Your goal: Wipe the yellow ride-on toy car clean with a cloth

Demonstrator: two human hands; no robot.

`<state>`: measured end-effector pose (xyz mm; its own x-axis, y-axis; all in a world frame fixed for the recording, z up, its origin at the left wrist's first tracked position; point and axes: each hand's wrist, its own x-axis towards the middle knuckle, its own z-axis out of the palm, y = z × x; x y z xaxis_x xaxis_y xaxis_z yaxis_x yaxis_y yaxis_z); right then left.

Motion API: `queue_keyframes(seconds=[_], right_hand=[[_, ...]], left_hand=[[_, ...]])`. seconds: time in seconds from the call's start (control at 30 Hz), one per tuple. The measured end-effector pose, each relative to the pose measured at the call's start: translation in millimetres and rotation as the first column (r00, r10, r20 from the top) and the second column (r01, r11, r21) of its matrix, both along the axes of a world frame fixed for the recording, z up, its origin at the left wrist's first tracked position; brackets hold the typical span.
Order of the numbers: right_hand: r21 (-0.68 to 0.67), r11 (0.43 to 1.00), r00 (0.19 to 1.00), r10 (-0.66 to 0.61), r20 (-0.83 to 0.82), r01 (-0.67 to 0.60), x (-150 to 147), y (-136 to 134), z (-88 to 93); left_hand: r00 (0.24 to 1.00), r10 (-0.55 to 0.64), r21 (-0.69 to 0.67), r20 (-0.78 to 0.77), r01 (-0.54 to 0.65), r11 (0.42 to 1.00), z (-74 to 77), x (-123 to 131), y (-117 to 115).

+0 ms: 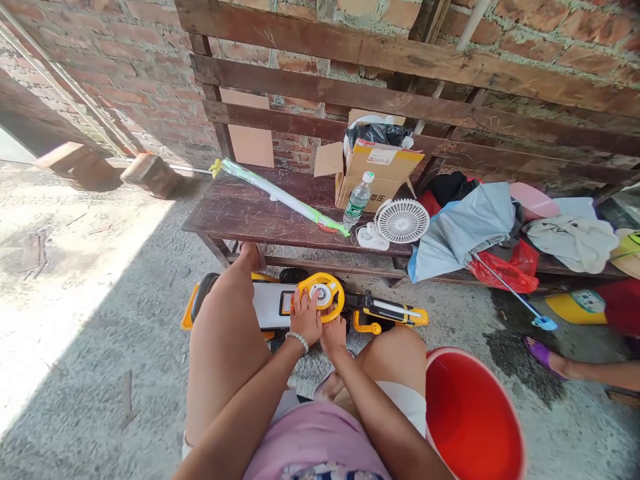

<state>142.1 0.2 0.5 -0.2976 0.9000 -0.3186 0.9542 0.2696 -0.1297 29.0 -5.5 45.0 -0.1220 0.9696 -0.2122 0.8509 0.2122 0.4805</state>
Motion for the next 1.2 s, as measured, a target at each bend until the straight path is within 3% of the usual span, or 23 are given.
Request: queue_keyframes(seconds=[0.23,0.37,0.43,0.53,0.67,0.8,0.9,1.03,1.2], right_hand=[[-0.083,0.989,0.990,0.129,0.049,-0.124,8,-22,-12.9],[-0.212,0.973,0.995,0.099,0.006,-0.095,19,-47,-17.9],[-0.249,0.968,0.999,0.006,-0.054,-0.019,25,-49,-13.6],[-0.240,0.962,0.973,-0.174,-0.155,0.134,37,-35,2.6],[-0.199,0.931,0.873,-0.357,-0.332,0.305,60,-1,38.6],[0.034,0.959,0.835,-0.227,-0.501,0.281,72,35,78.3],[0.117,0.966,0.890,-0.159,-0.428,0.229,58,67,96.6],[-0.057,0.981,0.961,-0.195,-0.195,0.187,31,99,103.9],[-0.088,0.961,0.957,-0.269,-0.106,0.260,26,91,99.9]], left_hand=[[1.000,-0.010,-0.011,0.000,0.010,1.000,-0.7,-2,0],[1.000,-0.016,-0.017,0.011,0.016,1.000,-1.8,-3,1],[1.000,-0.015,-0.015,0.011,0.015,1.000,-2.7,-3,2],[1.000,-0.005,-0.001,0.008,0.005,1.000,-5.1,-1,1],[1.000,0.014,0.026,0.011,-0.015,1.000,-8.9,0,0],[1.000,0.010,0.065,0.015,-0.011,0.998,-9.3,1,0],[1.000,0.005,0.062,0.004,-0.005,0.998,-8.4,0,0],[1.000,-0.011,0.041,-0.013,0.011,0.999,-8.0,-1,1],[1.000,0.004,0.053,-0.008,-0.004,0.999,-8.0,0,3]])
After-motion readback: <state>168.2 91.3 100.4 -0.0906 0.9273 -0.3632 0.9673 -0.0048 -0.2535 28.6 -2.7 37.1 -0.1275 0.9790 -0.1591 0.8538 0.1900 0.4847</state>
